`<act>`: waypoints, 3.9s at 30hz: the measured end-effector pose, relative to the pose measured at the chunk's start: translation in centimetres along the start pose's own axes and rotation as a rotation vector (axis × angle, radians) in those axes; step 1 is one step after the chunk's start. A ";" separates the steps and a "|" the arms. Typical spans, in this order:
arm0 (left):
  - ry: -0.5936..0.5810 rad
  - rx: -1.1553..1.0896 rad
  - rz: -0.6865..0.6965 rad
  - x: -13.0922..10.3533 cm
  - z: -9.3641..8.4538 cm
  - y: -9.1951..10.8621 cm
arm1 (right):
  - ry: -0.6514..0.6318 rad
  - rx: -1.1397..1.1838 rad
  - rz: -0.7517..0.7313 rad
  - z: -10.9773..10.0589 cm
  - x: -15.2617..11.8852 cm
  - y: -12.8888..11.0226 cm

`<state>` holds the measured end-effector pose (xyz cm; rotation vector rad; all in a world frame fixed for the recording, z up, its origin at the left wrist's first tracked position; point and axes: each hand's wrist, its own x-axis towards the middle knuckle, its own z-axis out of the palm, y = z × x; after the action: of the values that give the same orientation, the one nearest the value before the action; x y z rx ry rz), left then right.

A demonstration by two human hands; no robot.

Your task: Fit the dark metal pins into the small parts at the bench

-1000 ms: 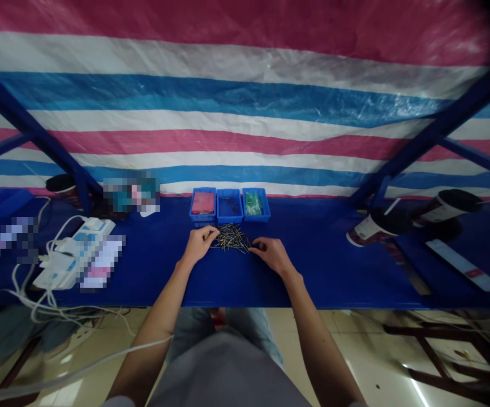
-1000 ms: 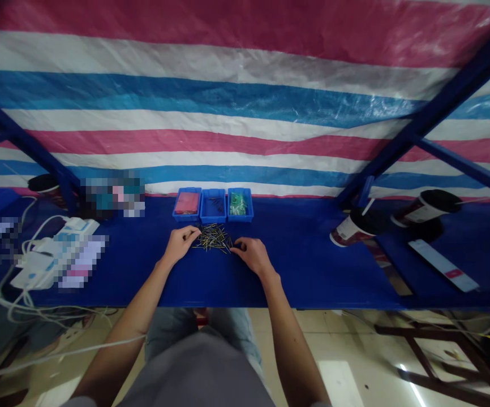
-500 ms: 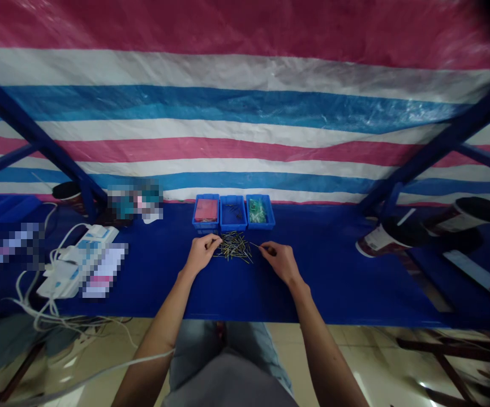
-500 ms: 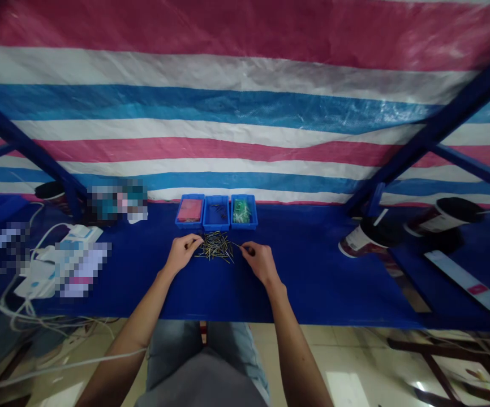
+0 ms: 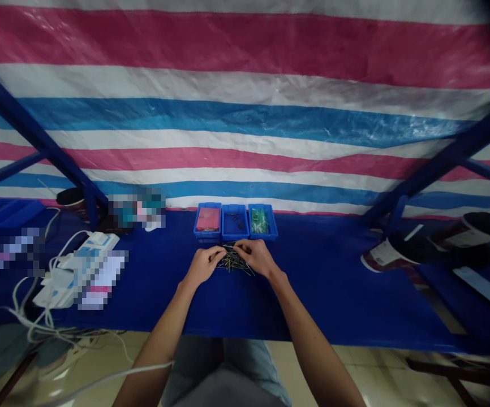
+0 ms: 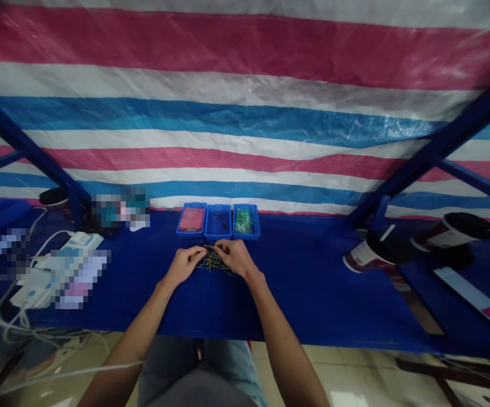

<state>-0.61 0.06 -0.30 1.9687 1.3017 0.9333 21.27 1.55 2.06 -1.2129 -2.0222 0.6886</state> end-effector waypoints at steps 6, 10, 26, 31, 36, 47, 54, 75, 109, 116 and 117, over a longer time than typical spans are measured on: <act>0.119 -0.057 -0.063 0.1 -0.1 0.1 | 0.038 0.036 0.026 0.6 -0.9 0.3; 0.058 -0.044 -0.044 0.1 -0.1 0.1 | 0.089 0.038 0.035 1.2 -1.9 0.4; -0.030 0.024 0.016 0.0 -0.2 0.2 | 0.092 -0.039 -0.058 2.2 -2.4 0.6; -0.060 0.046 0.036 0.0 -0.2 0.1 | 0.095 -0.063 -0.074 2.3 -2.5 0.7; -0.088 0.075 0.060 0.0 -0.2 0.1 | 0.093 -0.065 -0.089 2.6 -2.5 0.7; -0.065 0.059 0.052 0.0 -0.1 0.0 | 0.093 -0.094 -0.100 2.7 -2.5 0.5; -0.070 0.061 0.059 0.0 -0.2 0.0 | 0.078 -0.156 -0.162 3.3 -2.5 0.7; -0.045 0.049 0.072 0.0 -0.2 0.2 | 0.036 -0.211 -0.194 3.1 -2.4 0.1; 0.010 -0.017 0.039 0.0 -0.2 -0.1 | 0.170 -0.249 -0.243 3.2 -2.4 -0.4; 0.011 -0.011 0.037 0.0 -0.1 -0.1 | 0.134 -0.259 -0.237 3.0 -2.3 -0.5; 0.009 -0.010 0.035 0.0 -0.1 -0.1 | 0.128 -0.261 -0.237 2.9 -2.3 -0.6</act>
<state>-0.75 0.12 -0.31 1.9878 1.2686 0.9654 19.49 -1.02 -0.03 -1.1029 -2.1484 0.2325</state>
